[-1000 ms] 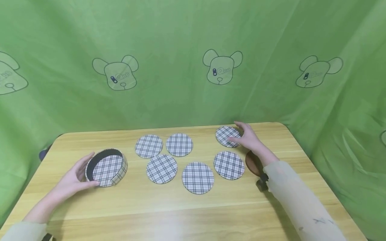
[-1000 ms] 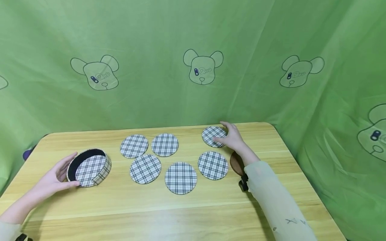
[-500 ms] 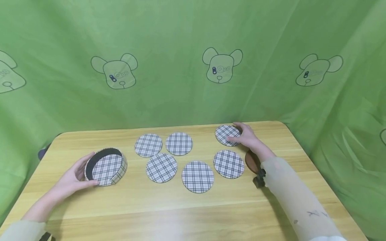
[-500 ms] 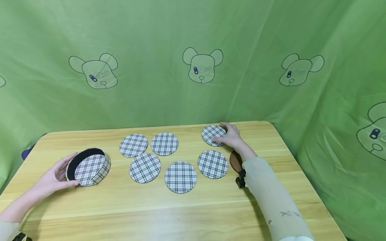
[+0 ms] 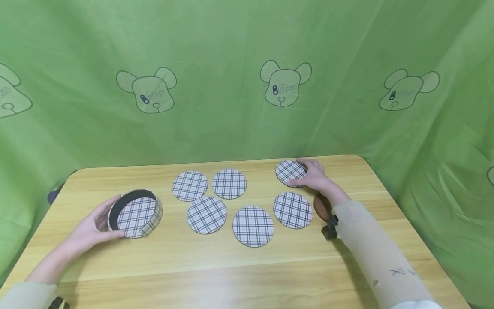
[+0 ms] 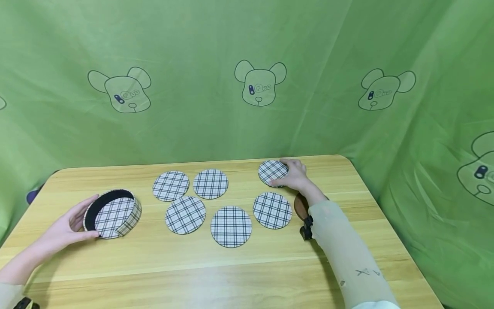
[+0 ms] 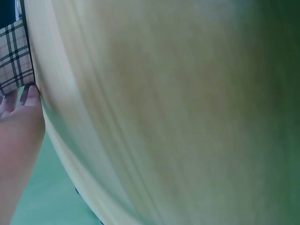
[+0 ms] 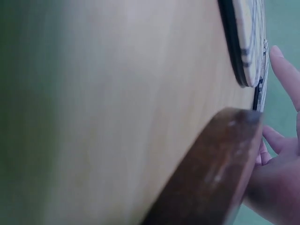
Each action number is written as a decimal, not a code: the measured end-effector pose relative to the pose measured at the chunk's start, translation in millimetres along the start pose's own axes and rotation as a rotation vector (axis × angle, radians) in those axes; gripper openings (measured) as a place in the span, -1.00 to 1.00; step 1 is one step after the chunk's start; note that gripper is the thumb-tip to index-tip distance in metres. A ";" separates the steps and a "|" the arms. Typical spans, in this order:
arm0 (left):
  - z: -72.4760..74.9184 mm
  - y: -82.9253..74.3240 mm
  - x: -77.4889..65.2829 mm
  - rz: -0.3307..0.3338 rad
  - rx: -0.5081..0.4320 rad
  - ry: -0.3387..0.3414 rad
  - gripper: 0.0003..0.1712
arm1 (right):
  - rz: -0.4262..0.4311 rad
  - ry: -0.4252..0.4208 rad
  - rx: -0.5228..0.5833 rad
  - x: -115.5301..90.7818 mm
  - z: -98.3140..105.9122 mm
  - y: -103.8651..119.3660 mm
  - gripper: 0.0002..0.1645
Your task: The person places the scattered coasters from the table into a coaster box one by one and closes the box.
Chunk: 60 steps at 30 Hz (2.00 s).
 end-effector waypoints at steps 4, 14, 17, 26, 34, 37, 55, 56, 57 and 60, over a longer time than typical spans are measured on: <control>0.0 -2.7 -0.5 0.015 0.008 0.004 0.21 | -0.002 0.005 -0.018 0.0 -1.1 -0.6 0.37; -3.6 -7.1 -1.2 0.018 -0.034 -0.015 0.22 | 0.037 0.019 -0.089 -3.9 -2.4 3.3 0.45; -4.1 -5.8 -2.0 0.018 -0.047 -0.021 0.21 | 0.034 0.016 -0.094 -4.8 -2.1 4.9 0.44; 1.3 -2.0 -7.7 0.078 -0.066 0.035 0.23 | 0.011 0.015 -0.088 -5.1 -2.7 8.8 0.44; 3.2 -2.3 -6.4 0.129 -0.077 0.049 0.25 | 0.008 0.030 -0.083 -3.3 -2.7 8.4 0.44; 3.8 -2.4 -6.2 0.123 -0.080 0.044 0.24 | 0.021 0.032 -0.097 -2.7 -2.5 9.0 0.44; 4.9 -3.1 -4.7 0.095 -0.057 0.027 0.22 | -0.025 0.070 0.008 -4.4 4.4 5.7 0.44; 4.7 -3.4 -4.6 0.093 -0.056 0.026 0.22 | -0.026 0.069 0.018 -5.0 4.3 5.7 0.44; 4.4 -3.7 -4.4 0.092 -0.056 0.025 0.22 | -0.027 0.068 0.029 -5.7 4.1 6.0 0.44; 3.3 -4.8 -3.4 0.088 -0.060 0.026 0.22 | -0.023 0.065 0.050 -8.0 3.7 7.4 0.42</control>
Point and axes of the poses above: each hand's wrist, its own x-axis towards the middle knuckle, its own z-axis out of the back of the hand, y = z × x, the point moved 2 cm from there along x, towards the middle knuckle, and after that the axes turned 6 degrees about -y, right-handed, at the moved point
